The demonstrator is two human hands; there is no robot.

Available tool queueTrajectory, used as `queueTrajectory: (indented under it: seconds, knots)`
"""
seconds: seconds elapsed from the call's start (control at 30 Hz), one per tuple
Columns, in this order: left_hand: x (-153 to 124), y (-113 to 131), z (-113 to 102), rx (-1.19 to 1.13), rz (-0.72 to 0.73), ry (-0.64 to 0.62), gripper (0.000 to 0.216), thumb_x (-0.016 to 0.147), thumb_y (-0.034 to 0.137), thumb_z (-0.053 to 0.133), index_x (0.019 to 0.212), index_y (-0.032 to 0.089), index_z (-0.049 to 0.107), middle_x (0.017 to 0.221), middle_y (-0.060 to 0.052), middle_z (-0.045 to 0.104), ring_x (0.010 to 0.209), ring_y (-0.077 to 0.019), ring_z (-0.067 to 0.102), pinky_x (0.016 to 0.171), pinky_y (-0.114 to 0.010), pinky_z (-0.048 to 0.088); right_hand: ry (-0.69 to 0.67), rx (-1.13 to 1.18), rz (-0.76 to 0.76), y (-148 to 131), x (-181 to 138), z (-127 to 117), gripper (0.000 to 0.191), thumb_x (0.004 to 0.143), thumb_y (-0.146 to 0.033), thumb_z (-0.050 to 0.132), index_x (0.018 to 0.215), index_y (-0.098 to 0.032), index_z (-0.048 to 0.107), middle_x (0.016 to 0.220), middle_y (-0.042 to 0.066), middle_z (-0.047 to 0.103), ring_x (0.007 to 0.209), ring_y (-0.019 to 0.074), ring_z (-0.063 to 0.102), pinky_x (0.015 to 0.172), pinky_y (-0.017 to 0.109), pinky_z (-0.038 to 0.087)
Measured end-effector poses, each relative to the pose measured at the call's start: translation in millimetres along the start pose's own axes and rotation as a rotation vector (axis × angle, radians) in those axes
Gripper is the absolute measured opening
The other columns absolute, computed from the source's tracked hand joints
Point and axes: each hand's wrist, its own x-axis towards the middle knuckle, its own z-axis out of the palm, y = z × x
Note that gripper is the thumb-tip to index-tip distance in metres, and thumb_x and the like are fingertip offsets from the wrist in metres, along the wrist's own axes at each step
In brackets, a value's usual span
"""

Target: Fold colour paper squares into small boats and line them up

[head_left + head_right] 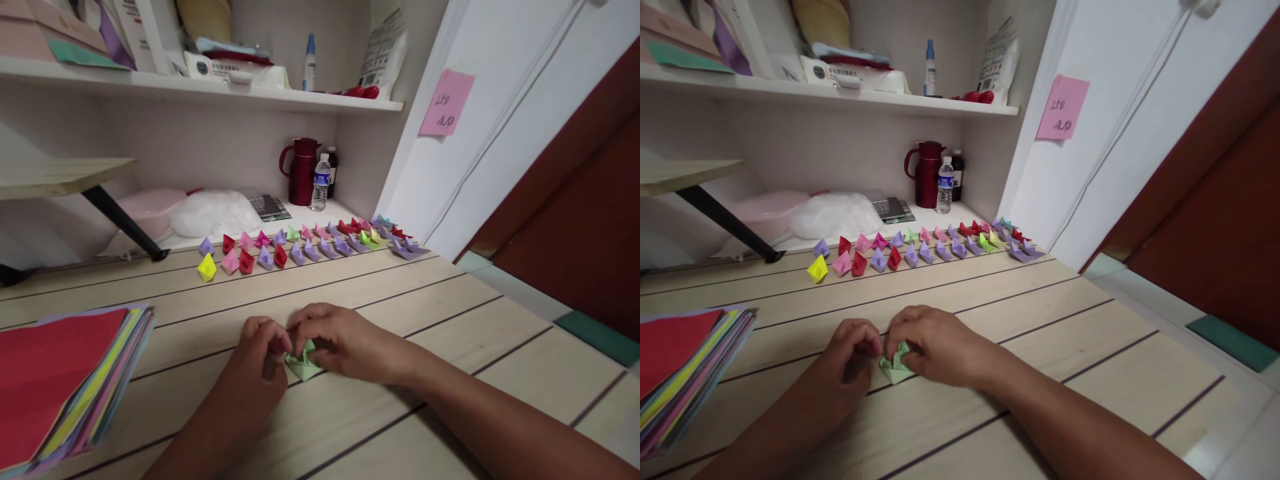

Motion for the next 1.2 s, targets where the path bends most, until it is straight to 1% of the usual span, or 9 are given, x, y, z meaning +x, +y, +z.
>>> queueTrajectory:
  seconds: [0.13, 0.3, 0.4, 0.57, 0.63, 0.77, 0.9, 1.03, 1.2]
  knots:
    - [-1, -4, 6, 0.027, -0.017, 0.068, 0.014, 0.067, 0.015, 0.051, 0.078, 0.023, 0.052, 0.091, -0.002, 0.050, 0.081, -0.0188, 0.054, 0.072, -0.036, 0.048, 0.014, -0.140, 0.041, 3, 0, 4, 0.023, 0.074, -0.002, 0.063, 0.086, -0.021, 0.069, 0.090, 0.000, 0.066, 0.084, 0.0140, 0.062, 0.074, 0.022, 0.044]
    - [1, -11, 11, -0.029, -0.070, 0.175, 0.013, 0.074, 0.025, 0.057, 0.086, 0.023, 0.054, 0.098, -0.004, 0.050, 0.079, -0.0177, 0.057, 0.072, -0.036, 0.052, 0.118, -0.313, 0.202, -3, 0, 9, 0.009, 0.075, -0.017, 0.073, 0.075, -0.020, 0.064, 0.077, -0.001, 0.066, 0.071, 0.0147, 0.060, 0.065, 0.025, 0.037]
    - [1, -9, 10, -0.031, -0.072, 0.150, 0.018, 0.075, 0.023, 0.056, 0.094, 0.024, 0.055, 0.104, -0.005, 0.053, 0.085, -0.0181, 0.059, 0.078, -0.037, 0.053, 0.138, -0.366, 0.224, -9, 0, 12, 0.012, 0.076, -0.019, 0.072, 0.071, -0.020, 0.062, 0.075, -0.002, 0.064, 0.070, 0.0149, 0.058, 0.064, 0.026, 0.035]
    - [2, 2, 2, -0.087, -0.162, -0.038, 0.018, 0.077, 0.025, 0.053, 0.095, 0.023, 0.053, 0.100, -0.007, 0.064, 0.095, -0.0237, 0.063, 0.088, -0.044, 0.051, 0.159, -0.445, 0.183, -10, 0, 14, 0.008, 0.076, -0.019, 0.068, 0.075, -0.021, 0.061, 0.086, 0.001, 0.061, 0.080, 0.0179, 0.055, 0.069, 0.030, 0.036]
    - [2, 6, 1, -0.103, -0.200, -0.063, 0.019, 0.076, 0.028, 0.055, 0.094, 0.023, 0.053, 0.099, -0.007, 0.066, 0.096, -0.0251, 0.063, 0.089, -0.045, 0.050, 0.161, -0.477, 0.166, -9, 0, 15, 0.007, 0.075, -0.017, 0.067, 0.077, -0.021, 0.061, 0.090, 0.003, 0.060, 0.084, 0.0193, 0.054, 0.071, 0.031, 0.037]
    - [0, 8, 5, -0.016, -0.235, -0.027, 0.033, 0.064, 0.026, 0.066, 0.094, 0.024, 0.053, 0.100, -0.005, 0.065, 0.098, -0.0274, 0.062, 0.089, -0.046, 0.049, 0.146, -0.517, 0.146, -8, 1, 18, 0.015, 0.070, -0.010, 0.060, 0.080, -0.021, 0.062, 0.091, 0.004, 0.060, 0.085, 0.0207, 0.052, 0.072, 0.034, 0.036]
    - [-4, 5, 12, 0.161, -0.154, 0.050, 0.048, 0.059, 0.028, 0.073, 0.103, 0.022, 0.055, 0.110, -0.007, 0.059, 0.103, -0.0290, 0.058, 0.092, -0.049, 0.048, 0.141, -0.571, 0.166, -10, 1, 19, 0.010, 0.075, -0.011, 0.056, 0.076, -0.019, 0.062, 0.087, 0.005, 0.060, 0.082, 0.0209, 0.051, 0.071, 0.035, 0.035]
    - [-5, -1, 13, 0.316, -0.108, 0.145, 0.056, 0.067, 0.015, 0.058, 0.122, 0.022, 0.052, 0.121, -0.009, 0.050, 0.110, -0.0281, 0.055, 0.096, -0.048, 0.046, 0.155, -0.489, 0.206, -8, 0, 16, 0.004, 0.076, -0.016, 0.061, 0.075, -0.019, 0.061, 0.085, 0.004, 0.059, 0.083, 0.0200, 0.052, 0.073, 0.033, 0.036]
    - [-5, -3, 1, 0.493, -0.099, 0.219, 0.053, 0.079, 0.021, 0.051, 0.132, 0.028, 0.047, 0.122, -0.009, 0.045, 0.100, -0.0260, 0.058, 0.088, -0.045, 0.048, 0.185, -0.200, 0.180, -1, -2, 17, 0.016, 0.071, -0.006, 0.064, 0.074, -0.021, 0.059, 0.085, 0.000, 0.057, 0.082, 0.0155, 0.055, 0.069, 0.025, 0.039]
